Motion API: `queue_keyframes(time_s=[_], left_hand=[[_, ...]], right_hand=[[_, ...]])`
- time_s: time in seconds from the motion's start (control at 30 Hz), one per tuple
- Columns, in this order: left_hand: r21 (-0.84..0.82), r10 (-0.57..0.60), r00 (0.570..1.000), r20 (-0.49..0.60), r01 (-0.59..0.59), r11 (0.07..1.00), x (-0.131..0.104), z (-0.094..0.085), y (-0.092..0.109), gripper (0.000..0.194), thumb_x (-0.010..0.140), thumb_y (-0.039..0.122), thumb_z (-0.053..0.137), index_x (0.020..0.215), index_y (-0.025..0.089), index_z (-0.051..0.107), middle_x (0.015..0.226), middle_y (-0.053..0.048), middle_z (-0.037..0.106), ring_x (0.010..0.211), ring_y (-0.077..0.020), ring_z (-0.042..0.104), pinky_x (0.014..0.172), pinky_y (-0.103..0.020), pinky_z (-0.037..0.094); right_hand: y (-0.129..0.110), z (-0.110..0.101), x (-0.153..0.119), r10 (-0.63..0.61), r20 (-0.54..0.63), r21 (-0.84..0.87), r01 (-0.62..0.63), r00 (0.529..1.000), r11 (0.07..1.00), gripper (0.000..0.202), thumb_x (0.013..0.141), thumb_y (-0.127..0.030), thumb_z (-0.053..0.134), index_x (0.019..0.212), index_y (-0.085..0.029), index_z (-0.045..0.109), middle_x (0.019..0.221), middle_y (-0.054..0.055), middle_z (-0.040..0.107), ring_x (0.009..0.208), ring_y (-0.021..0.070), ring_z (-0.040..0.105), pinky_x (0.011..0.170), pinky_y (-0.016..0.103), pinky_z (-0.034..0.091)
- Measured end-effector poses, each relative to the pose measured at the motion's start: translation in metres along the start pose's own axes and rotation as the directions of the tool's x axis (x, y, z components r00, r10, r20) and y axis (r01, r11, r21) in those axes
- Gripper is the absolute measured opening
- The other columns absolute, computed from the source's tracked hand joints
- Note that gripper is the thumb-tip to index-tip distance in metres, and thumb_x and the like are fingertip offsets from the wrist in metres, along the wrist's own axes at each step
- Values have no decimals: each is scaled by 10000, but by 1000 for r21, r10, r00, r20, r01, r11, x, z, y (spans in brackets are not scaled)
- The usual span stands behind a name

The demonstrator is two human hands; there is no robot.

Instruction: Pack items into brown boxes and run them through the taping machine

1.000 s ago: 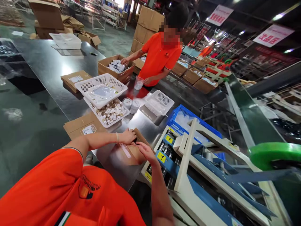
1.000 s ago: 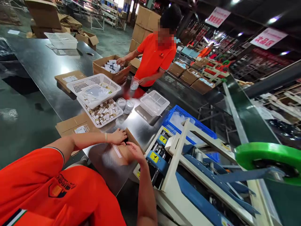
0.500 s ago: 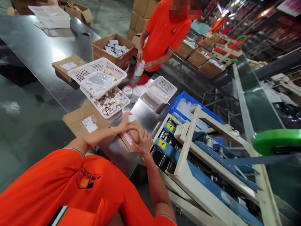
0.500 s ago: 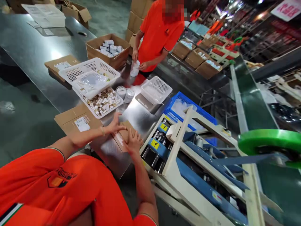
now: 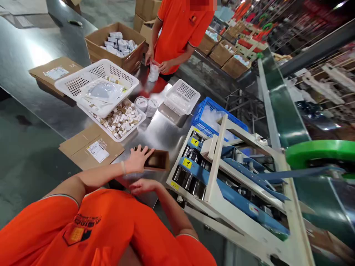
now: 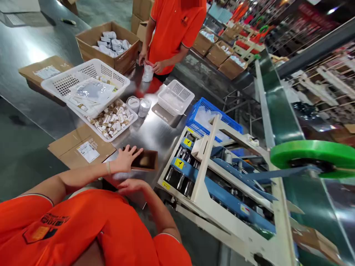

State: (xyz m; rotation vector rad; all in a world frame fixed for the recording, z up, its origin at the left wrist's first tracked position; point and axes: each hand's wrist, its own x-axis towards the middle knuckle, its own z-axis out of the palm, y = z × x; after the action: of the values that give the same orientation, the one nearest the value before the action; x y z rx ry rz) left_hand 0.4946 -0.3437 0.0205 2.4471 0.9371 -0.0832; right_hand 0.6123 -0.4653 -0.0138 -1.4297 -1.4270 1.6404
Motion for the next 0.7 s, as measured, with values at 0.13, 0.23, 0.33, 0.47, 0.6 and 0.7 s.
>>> queue_keyframes(time_s=[0.13, 0.23, 0.33, 0.47, 0.6, 0.7], left_hand=[[60, 56, 998, 22, -57, 997, -3, 13, 6, 1162, 779, 372, 856, 1808, 324, 321, 1738, -223, 450, 1558, -568, 350, 1135, -707, 420], [59, 57, 998, 14, -57, 997, -2, 19, 3, 1277, 697, 316, 889, 1820, 323, 281, 1762, -220, 434, 1585, -571, 330, 1162, -709, 400], [35, 62, 998, 28, -63, 997, 1, 23, 0, 1283, 693, 299, 859, 1827, 325, 260, 1777, -215, 427, 1586, -573, 339, 1165, -730, 392], [6, 86, 994, 71, -87, 996, 5, 25, -1, 1222, 723, 313, 822, 1821, 324, 287, 1808, -210, 391, 1588, -580, 343, 1183, -778, 359], [-8, 104, 990, 96, -104, 995, 6, 24, -1, 1196, 733, 340, 818, 1817, 300, 312, 1807, -222, 383, 1578, -599, 346, 1180, -808, 361], [-6, 93, 992, 80, -93, 996, 5, 22, -2, 1198, 738, 330, 833, 1817, 298, 313, 1800, -229, 394, 1576, -599, 358, 1185, -809, 365]], right_hand=[[-80, -111, 54, 14, 75, -203, 1, 997, 979, 435, 919, -590, 790, 1011, -174, 875, 870, 52, 825, 809, 236, 767, 787, 337, 637], [-126, -191, 151, -164, -503, -562, -177, 849, 808, 381, 915, -364, 831, 1232, -153, 822, 1267, 148, 817, 1218, 315, 737, 1118, 447, 570], [-140, -234, 251, -240, -601, -704, -364, 762, 610, 535, 949, -314, 820, 1416, -83, 698, 1618, 252, 613, 1527, 340, 544, 1265, 477, 441], [-122, -247, 323, -167, -598, -744, -465, 784, 480, 442, 1083, -353, 671, 1405, -51, 669, 1771, 274, 414, 1688, 325, 326, 1307, 479, 360], [-101, -254, 326, -70, -561, -745, -466, 825, 477, 242, 1053, -86, 603, 1234, -78, 764, 1669, 223, 572, 1551, 278, 503, 1241, 413, 424], [-104, -271, 297, -44, -633, -683, -531, 773, 502, 316, 1065, -18, 458, 1153, -56, 759, 1406, 214, 741, 1236, 198, 682, 1071, 301, 478]])
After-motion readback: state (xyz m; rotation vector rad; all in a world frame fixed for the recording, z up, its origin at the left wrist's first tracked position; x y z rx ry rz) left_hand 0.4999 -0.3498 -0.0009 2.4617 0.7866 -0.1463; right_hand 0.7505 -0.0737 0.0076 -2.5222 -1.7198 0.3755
